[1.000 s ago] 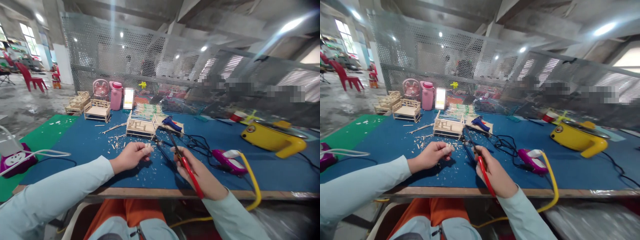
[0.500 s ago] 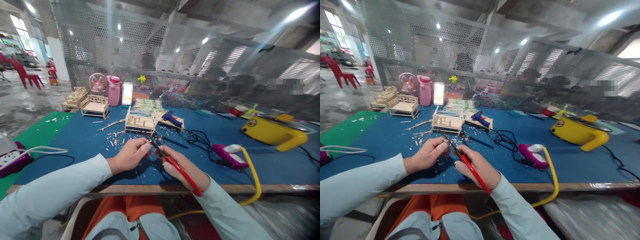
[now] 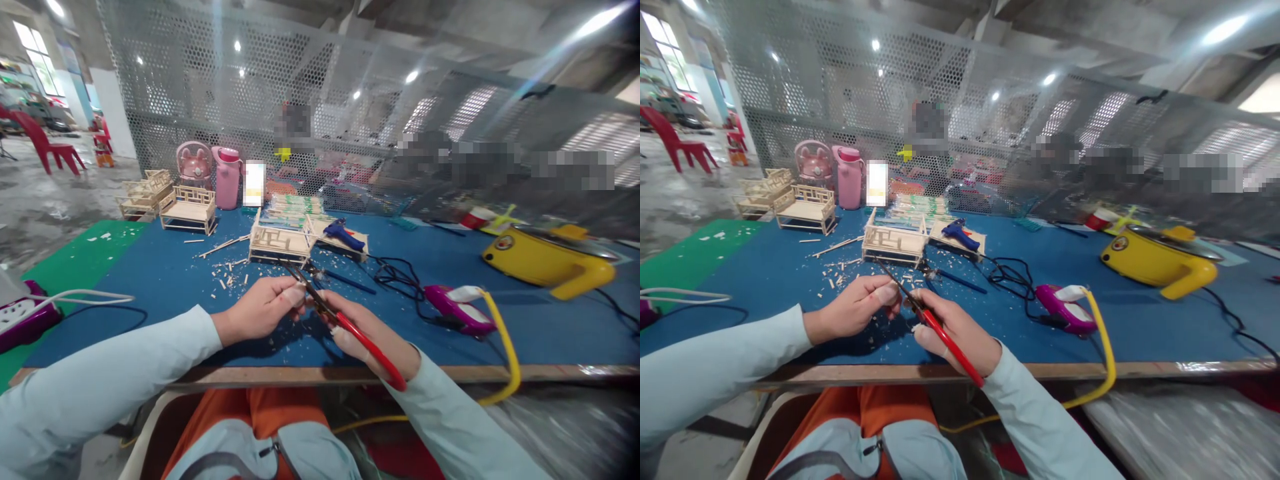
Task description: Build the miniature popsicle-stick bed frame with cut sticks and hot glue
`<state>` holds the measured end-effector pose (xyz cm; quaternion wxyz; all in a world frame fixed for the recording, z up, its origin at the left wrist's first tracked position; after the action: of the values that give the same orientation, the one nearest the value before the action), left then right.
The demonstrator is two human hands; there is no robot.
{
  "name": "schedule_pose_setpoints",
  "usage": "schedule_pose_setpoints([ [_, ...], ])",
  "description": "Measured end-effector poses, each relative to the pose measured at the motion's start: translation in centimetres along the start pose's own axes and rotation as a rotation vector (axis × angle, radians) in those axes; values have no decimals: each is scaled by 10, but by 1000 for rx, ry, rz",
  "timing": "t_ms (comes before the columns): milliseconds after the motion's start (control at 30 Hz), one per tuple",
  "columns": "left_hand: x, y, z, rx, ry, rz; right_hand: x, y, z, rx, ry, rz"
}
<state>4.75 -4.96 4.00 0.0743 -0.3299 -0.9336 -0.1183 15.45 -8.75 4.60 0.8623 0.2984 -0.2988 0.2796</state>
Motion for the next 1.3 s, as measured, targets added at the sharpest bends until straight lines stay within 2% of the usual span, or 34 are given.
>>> schedule_pose_setpoints([
  [133, 0, 1, -1, -25, 6, -1, 0, 1, 1, -12, -17, -12],
  [333, 3, 1, 2, -44, 143, -17, 2, 4, 1, -163, -208, -118],
  [533, 2, 0, 1, -27, 182, -21, 2, -1, -4, -162, -233, -197],
  [667, 2, 1, 1, -17, 193, -22, 5, 0, -7, -166, -166, -265],
  [833, 2, 2, 5, -51, 342, -31, 14, 4, -11, -255, 109, -523],
  [1033, -2, 0, 5, -145, 467, -18, 10, 17, -3, -242, 212, -536],
  [1133, 5, 0, 5, -133, 442, -98, 12, 18, -12, -264, 322, -621],
  [1233, 18, 1, 6, -92, 407, -258, 14, 17, -31, -331, 527, -783],
  [1300, 26, 1, 8, -54, 384, -360, 10, 19, -44, -380, 683, -847],
])
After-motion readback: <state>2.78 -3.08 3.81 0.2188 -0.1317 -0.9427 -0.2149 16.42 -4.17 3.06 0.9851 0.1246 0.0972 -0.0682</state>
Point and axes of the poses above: each hand's wrist, its own y-axis towards the middle knuckle, its own x-axis out of the back of the hand, z = x × y, the point moved 7 cm from there along y, towards the middle knuckle, and after that the axes turned 11 degrees about x, right-handed, at the moved point
